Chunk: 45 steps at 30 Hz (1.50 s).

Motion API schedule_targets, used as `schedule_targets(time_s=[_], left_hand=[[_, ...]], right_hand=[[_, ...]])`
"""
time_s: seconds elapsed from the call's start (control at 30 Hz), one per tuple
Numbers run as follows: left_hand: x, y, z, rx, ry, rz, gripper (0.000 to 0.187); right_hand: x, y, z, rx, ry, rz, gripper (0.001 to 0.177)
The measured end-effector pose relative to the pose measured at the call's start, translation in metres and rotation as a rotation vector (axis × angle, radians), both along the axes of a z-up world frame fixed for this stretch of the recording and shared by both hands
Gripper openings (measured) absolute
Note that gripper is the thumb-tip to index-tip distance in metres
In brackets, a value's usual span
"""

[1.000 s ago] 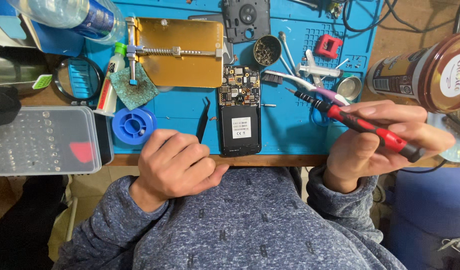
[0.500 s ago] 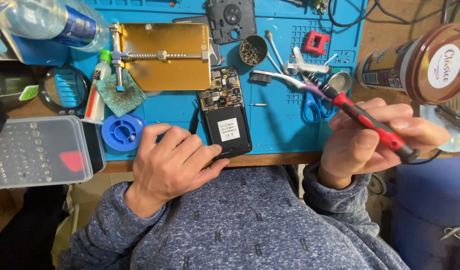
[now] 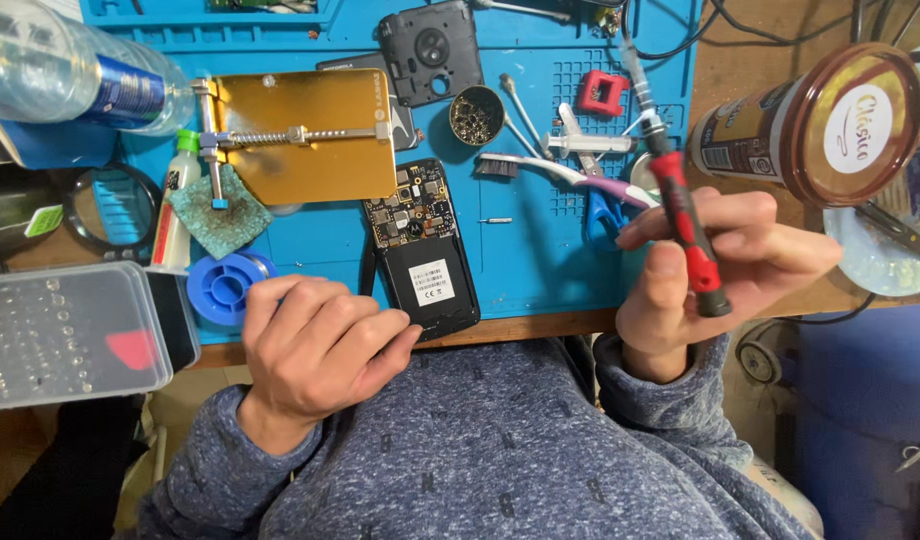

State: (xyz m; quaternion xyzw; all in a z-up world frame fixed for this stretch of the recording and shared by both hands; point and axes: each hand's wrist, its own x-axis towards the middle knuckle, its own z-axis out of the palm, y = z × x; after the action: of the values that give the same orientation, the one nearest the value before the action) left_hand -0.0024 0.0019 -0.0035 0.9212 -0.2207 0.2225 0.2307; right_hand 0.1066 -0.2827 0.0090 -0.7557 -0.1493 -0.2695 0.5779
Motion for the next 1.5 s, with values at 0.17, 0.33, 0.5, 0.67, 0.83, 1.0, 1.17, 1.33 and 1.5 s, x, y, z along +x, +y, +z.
schedule_targets(time_s=[0.17, 0.33, 0.5, 0.67, 0.83, 1.0, 1.17, 1.33, 1.5], left_hand=[[0.001, -0.001, 0.0, -0.035, 0.014, 0.02, 0.015], [-0.008, 0.0, -0.008, -0.04, 0.018, 0.087, 0.024], [0.001, -0.01, 0.007, 0.045, 0.029, 0.224, 0.021], [0.005, 0.002, 0.035, 0.35, 0.182, 0.242, 0.02], [0.011, 0.007, 0.046, 0.448, 0.224, 0.275, 0.031], [0.012, 0.018, 0.049, 0.455, 0.216, 0.288, 0.043], [0.01, 0.04, 0.06, 0.513, 0.065, 0.249, 0.032], [0.016, 0.045, 0.068, 0.189, 0.111, 0.133, 0.028], [0.034, 0.004, 0.063, -0.283, 0.204, 0.068, 0.025]], right_hand=[[-0.001, -0.002, -0.006, 0.04, -0.055, 0.051, 0.029], [0.002, -0.013, -0.019, 0.145, -0.115, 0.121, 0.029], [-0.005, -0.03, -0.038, 0.238, -0.048, 0.124, 0.047], [0.0, -0.019, -0.019, 0.169, -0.096, 0.149, 0.03], [-0.001, -0.019, -0.019, 0.134, -0.086, 0.157, 0.034], [-0.003, -0.021, -0.02, 0.128, -0.079, 0.123, 0.032], [-0.005, -0.031, -0.038, 0.229, -0.174, 0.096, 0.028], [0.003, -0.018, -0.02, 0.195, -0.24, 0.04, 0.033], [-0.001, -0.006, -0.005, 0.148, -0.219, -0.061, 0.037]])
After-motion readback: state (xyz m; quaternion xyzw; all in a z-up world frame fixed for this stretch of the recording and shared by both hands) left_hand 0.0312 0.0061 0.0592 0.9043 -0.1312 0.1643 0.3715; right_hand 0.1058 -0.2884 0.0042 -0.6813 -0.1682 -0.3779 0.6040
